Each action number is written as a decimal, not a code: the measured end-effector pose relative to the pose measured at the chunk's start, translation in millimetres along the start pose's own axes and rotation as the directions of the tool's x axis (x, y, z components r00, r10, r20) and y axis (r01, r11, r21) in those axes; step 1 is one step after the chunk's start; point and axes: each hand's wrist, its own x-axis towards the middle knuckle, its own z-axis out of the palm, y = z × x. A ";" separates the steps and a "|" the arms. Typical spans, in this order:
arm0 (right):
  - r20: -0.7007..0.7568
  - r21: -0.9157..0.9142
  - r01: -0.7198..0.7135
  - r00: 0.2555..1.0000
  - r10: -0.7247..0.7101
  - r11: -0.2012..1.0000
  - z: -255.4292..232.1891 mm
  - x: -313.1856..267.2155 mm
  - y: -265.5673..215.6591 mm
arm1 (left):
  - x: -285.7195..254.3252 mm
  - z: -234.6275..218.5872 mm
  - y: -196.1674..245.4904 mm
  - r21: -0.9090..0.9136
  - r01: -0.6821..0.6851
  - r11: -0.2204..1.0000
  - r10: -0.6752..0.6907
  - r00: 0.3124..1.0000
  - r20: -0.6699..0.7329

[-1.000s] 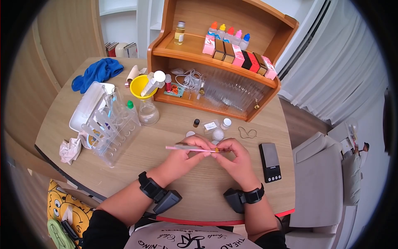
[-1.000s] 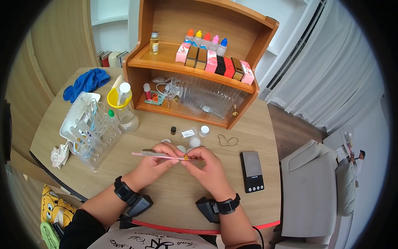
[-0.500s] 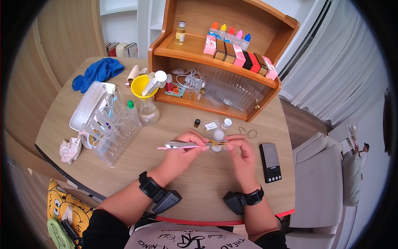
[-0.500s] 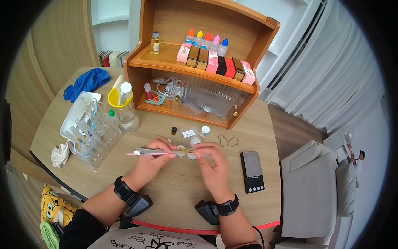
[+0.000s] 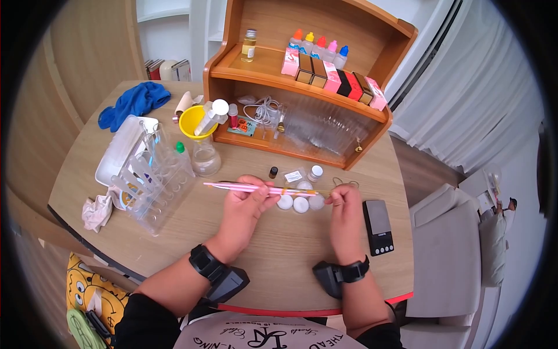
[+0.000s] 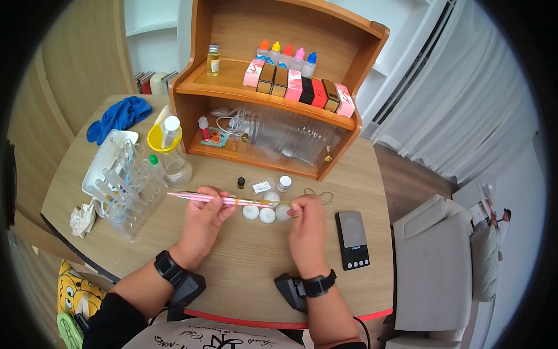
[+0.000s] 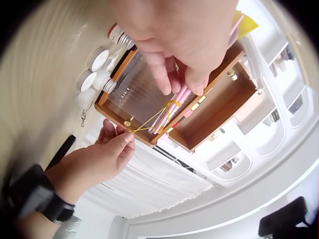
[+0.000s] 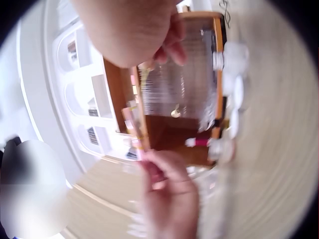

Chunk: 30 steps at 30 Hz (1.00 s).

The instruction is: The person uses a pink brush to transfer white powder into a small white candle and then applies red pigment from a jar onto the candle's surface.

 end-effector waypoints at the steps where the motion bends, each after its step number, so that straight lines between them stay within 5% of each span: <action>1: -0.002 -0.001 -0.002 1.000 0.002 1.000 -0.4 -0.7 -0.2 | -0.3 2.1 2.3 -0.128 0.023 0.992 -0.030 0.998 -0.051; 4: 0.137 -0.122 0.064 0.989 -0.047 0.990 0.4 -1.8 0.0 | 1.5 -0.2 1.7 -0.084 0.012 0.996 -0.016 0.999 -0.043; 6: 0.183 0.272 -0.223 0.967 0.178 0.936 -0.5 -0.8 1.5 | 2.7 -3.9 -2.3 0.086 -0.042 0.995 0.042 0.999 -0.003; 7: 0.184 0.272 -0.223 0.967 0.177 0.936 -2.0 -0.1 1.0 | 3.5 -5.6 -4.6 0.246 -0.101 0.964 0.093 0.995 0.046; 9: 0.285 0.764 -0.340 0.940 0.186 0.548 -6.0 1.0 -3.3 | 5.3 -9.1 -5.9 0.289 -0.105 0.952 0.093 0.994 0.056; 10: 0.286 0.764 -0.340 0.940 0.183 0.548 -6.1 1.3 -7.3 | 6.1 -10.5 -6.4 0.330 -0.110 0.938 0.093 0.993 0.066; 12: 0.401 0.877 -0.440 0.891 0.211 0.192 -4.9 0.7 -14.7 | 6.2 -11.4 -8.8 0.297 -0.105 0.949 0.090 0.994 0.061; 13: 0.401 0.877 -0.440 0.891 0.211 0.192 -5.4 0.7 -14.3 | 6.2 -11.1 -9.8 0.262 -0.098 0.960 0.086 0.995 0.058; 15: 0.458 0.889 -0.451 0.877 0.143 -0.076 -7.3 0.6 -12.6 | 4.9 -7.2 -6.6 0.250 -0.073 0.966 0.060 0.996 0.059; 19: 0.565 0.821 -0.554 0.823 0.052 -0.140 -14.9 0.3 -15.1 | 4.4 -7.6 -5.7 0.242 -0.066 0.968 0.049 0.996 0.077; 26: 0.529 0.816 -0.573 0.794 0.301 0.076 -17.0 5.5 -11.5 | 1.7 -5.8 -1.4 0.135 -0.052 0.989 0.039 0.994 0.098; 30: 0.516 0.820 -0.565 0.797 0.315 0.089 -17.3 5.5 -5.4 | 2.2 -5.9 -2.2 0.416 -0.190 0.889 0.061 0.951 0.305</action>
